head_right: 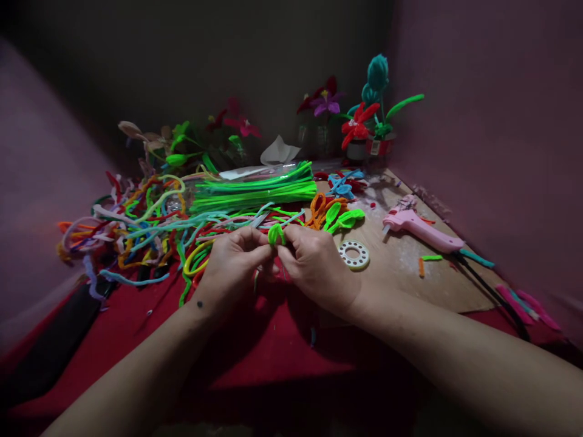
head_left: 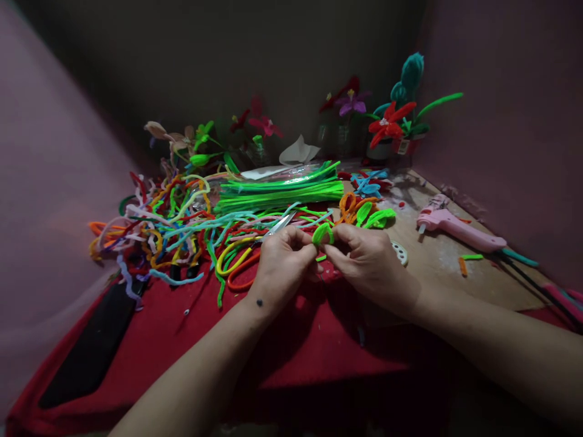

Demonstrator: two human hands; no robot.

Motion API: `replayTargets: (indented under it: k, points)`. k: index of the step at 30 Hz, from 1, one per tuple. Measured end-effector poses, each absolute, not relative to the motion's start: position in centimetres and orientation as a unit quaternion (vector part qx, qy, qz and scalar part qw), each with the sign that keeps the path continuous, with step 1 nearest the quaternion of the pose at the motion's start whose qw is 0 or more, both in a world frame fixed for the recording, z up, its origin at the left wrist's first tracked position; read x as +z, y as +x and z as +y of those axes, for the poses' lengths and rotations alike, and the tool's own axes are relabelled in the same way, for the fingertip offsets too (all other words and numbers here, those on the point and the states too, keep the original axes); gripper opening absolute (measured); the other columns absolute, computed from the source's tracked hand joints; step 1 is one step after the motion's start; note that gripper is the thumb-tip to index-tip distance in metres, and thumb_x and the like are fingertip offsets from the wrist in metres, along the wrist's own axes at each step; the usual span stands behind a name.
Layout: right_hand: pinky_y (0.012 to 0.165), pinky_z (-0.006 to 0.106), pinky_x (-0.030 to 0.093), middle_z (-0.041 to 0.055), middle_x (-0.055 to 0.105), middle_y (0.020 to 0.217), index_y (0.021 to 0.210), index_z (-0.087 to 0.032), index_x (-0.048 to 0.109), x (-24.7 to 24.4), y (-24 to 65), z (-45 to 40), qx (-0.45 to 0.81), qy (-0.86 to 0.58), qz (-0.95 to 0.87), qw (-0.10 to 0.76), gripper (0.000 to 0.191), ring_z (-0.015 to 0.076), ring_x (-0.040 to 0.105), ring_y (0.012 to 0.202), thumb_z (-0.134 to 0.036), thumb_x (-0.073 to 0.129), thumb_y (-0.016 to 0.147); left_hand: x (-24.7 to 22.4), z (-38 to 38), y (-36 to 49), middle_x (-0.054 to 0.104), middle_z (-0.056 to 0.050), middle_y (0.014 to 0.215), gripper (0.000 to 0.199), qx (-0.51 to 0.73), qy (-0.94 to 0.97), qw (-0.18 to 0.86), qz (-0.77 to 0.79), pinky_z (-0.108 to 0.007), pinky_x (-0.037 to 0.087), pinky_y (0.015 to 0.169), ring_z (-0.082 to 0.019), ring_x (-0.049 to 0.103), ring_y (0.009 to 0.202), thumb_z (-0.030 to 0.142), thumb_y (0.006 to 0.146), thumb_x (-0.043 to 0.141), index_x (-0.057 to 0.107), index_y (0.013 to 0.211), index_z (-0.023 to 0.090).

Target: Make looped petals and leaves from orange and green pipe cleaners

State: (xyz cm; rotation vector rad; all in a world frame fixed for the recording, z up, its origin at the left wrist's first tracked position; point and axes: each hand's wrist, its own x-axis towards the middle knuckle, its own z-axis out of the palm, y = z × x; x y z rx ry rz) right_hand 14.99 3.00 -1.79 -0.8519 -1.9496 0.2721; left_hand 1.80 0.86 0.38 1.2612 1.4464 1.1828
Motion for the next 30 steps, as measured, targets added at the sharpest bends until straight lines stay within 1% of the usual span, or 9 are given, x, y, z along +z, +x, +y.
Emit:
replayTargets:
  k: [4,10,13,16,22,25,28,30]
  points:
    - [0.048,0.020,0.028,-0.0048,0.039,0.051,0.057,-0.016,0.040,-1.9,14.8,3.0,0.047,-0.354,-0.792,0.495,0.023,0.0061,0.038,0.046,-0.006,0.055,0.071,0.3,0.8,1.8,0.055,0.005,0.042,0.009,0.473,0.515,0.425,0.574,-0.017,0.043,0.035,-0.009,0.053,0.035,0.007,0.063,0.052,0.050,0.060,0.016]
    - [0.045,0.020,0.027,-0.0055,0.038,0.049,0.056,-0.017,0.038,-1.9,14.7,2.9,0.113,-0.374,-0.782,0.485,0.024,0.0057,0.036,0.043,-0.007,0.056,0.070,0.3,0.8,1.8,0.055,0.006,0.043,0.010,0.476,0.515,0.425,0.572,-0.016,0.043,0.036,-0.009,0.053,0.036,0.006,0.062,0.052,0.049,0.061,0.016]
    - [0.046,0.020,0.027,-0.0053,0.039,0.049,0.056,-0.017,0.038,-1.9,14.7,2.8,0.113,-0.375,-0.780,0.488,0.024,0.0061,0.036,0.044,-0.008,0.054,0.070,0.3,0.8,1.8,0.055,0.006,0.044,0.010,0.475,0.523,0.417,0.572,-0.016,0.043,0.037,-0.008,0.053,0.037,0.006,0.063,0.052,0.049,0.060,0.016]
    - [0.047,0.021,0.028,-0.0051,0.039,0.050,0.055,-0.018,0.035,-1.8,14.6,2.8,0.113,-0.382,-0.784,0.476,0.025,0.0064,0.035,0.045,-0.008,0.052,0.071,0.0,0.8,1.7,0.056,0.005,0.044,0.009,0.470,0.528,0.417,0.571,-0.019,0.045,0.040,-0.010,0.055,0.039,0.008,0.065,0.052,0.050,0.062,0.016]
    - [0.047,0.022,0.027,-0.0046,0.040,0.050,0.055,-0.018,0.038,-1.9,14.8,3.0,0.144,-0.400,-0.782,0.456,0.022,0.0069,0.035,0.046,-0.010,0.051,0.072,-0.8,0.8,1.8,0.060,0.004,0.052,0.006,0.487,0.567,0.360,0.558,-0.020,0.046,0.043,-0.011,0.058,0.045,0.011,0.068,0.054,0.055,0.071,0.016]
    - [0.047,0.022,0.028,-0.0038,0.043,0.051,0.056,-0.017,0.043,-1.8,14.9,3.2,0.203,-0.414,-0.771,0.439,0.019,0.0073,0.038,0.047,-0.012,0.050,0.073,-1.0,0.7,1.8,0.060,0.004,0.054,0.008,0.496,0.563,0.383,0.538,-0.021,0.049,0.046,-0.010,0.058,0.045,0.011,0.069,0.053,0.056,0.076,0.016]
    - [0.048,0.021,0.032,-0.0015,0.052,0.056,0.060,-0.016,0.050,-1.3,15.1,3.5,0.336,-0.409,-0.744,0.409,0.015,0.0092,0.045,0.052,-0.015,0.049,0.075,-0.8,0.8,1.9,0.060,0.003,0.056,0.004,0.507,0.536,0.434,0.518,-0.024,0.052,0.050,-0.011,0.059,0.047,0.012,0.070,0.054,0.055,0.073,0.014]
    - [0.049,0.021,0.034,0.0002,0.056,0.060,0.063,-0.015,0.053,-0.9,15.3,3.6,0.429,-0.385,-0.718,0.391,0.015,0.0106,0.049,0.055,-0.018,0.049,0.076,-0.5,0.9,1.9,0.061,0.002,0.058,0.003,0.513,0.523,0.447,0.513,-0.024,0.053,0.052,-0.011,0.061,0.051,0.013,0.070,0.056,0.056,0.073,0.013]
